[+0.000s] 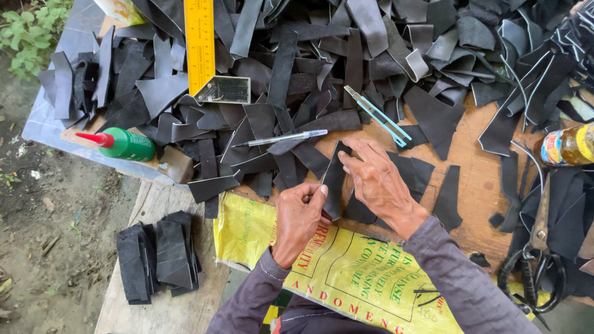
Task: The person arranges and cuts black leather pieces on a wooden workbench. They use a ruler and a utility knife to measure and trim the material, then use scissors to cut additional strips. The person handles the leather pieces by hand, stacking them and placing a rectangular board on top.
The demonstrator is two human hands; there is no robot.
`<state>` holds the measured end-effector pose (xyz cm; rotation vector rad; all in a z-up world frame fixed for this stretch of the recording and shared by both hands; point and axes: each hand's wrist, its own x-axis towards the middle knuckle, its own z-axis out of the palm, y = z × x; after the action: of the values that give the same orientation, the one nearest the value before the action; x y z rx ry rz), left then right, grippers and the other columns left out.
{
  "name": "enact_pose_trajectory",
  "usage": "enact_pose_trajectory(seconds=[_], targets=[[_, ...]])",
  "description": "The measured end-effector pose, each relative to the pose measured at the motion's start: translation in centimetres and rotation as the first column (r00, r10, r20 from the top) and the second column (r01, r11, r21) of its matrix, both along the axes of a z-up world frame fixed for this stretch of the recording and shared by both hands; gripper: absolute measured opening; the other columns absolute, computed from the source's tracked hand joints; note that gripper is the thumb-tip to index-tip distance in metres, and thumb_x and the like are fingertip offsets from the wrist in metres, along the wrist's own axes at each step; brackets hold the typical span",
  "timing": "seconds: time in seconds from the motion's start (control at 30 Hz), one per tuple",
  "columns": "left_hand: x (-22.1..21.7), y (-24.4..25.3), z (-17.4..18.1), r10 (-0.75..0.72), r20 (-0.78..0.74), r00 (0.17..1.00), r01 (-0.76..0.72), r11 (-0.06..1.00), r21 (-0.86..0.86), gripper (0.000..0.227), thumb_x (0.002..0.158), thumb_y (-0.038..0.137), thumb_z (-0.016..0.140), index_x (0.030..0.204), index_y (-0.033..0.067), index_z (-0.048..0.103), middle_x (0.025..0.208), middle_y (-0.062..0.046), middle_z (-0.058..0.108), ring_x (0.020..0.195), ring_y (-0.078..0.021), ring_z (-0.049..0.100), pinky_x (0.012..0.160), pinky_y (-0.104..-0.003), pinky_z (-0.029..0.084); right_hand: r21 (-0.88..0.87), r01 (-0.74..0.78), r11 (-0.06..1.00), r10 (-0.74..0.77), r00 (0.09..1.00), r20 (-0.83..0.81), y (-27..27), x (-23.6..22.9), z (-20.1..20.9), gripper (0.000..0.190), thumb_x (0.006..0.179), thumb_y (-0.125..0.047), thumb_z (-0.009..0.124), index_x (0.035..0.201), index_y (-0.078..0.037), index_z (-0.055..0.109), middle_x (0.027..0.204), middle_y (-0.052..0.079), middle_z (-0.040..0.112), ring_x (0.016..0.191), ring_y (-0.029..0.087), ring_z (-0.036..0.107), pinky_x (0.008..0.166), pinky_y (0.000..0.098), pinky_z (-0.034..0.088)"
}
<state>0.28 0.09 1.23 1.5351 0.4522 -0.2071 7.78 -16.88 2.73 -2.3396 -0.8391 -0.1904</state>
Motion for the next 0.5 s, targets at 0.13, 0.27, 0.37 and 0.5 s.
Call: enact_pose_trajectory(seconds=[0.13,0.27,0.37,0.5], targets=[[0.8,1.2,1.4,-0.145,-0.047,0.988,0.149,0.985,0.088,0.028,0.099,0.017,0.059,0.117,-0.0003,0.071,0.066,-0.009,0.069,0.052,-0.0132,0.068,0.046,-0.028,0.058,-0.061,-0.002,0.998,0.004,0.999,0.032,0.1,0.1,-0.2,0.032,0.079,0.005,0.068,0.111,0.005,0.072,0.127,0.02,0.063,0.117,0.038,0.06,0.097,0.043,0.051],[1.5,1.8,2.0,-0.303,0.124,0.945,0.202,0.837,0.508,0.042,0.092,-0.003,0.051,0.131,0.0002,0.067,0.074,-0.022,0.067,0.063,-0.0285,0.073,0.061,-0.038,0.056,-0.065,-0.019,0.998,0.021,0.999,0.043,0.1,0.2,-0.1,0.035,0.078,0.005,0.068,0.113,0.005,0.072,0.129,0.02,0.062,0.119,0.038,0.059,0.099,0.043,0.051],[2.1,2.4,1.6,-0.36,0.355,0.863,0.047,0.757,0.651,0.04,0.087,-0.005,0.056,0.125,-0.0007,0.069,0.099,-0.022,0.073,0.093,-0.039,0.071,0.08,-0.04,0.055,-0.067,-0.042,0.997,0.044,0.999,0.027,-0.2,0.3,0.0,0.035,0.077,0.004,0.069,0.112,0.004,0.072,0.13,0.02,0.062,0.121,0.038,0.059,0.1,0.0437,0.05],[2.6,3.5,0.8,-0.428,0.415,0.803,0.035,0.728,0.685,0.046,0.083,-0.007,0.054,0.126,-0.0005,0.068,0.13,-0.022,0.067,0.119,-0.0394,0.066,0.099,-0.04,0.055,-0.08,-0.079,0.994,0.08,0.997,0.003,-0.5,0.5,0.2,0.039,0.074,0.003,0.069,0.113,0.004,0.073,0.131,0.021,0.061,0.123,0.039,0.057,0.101,0.0443,0.049]])
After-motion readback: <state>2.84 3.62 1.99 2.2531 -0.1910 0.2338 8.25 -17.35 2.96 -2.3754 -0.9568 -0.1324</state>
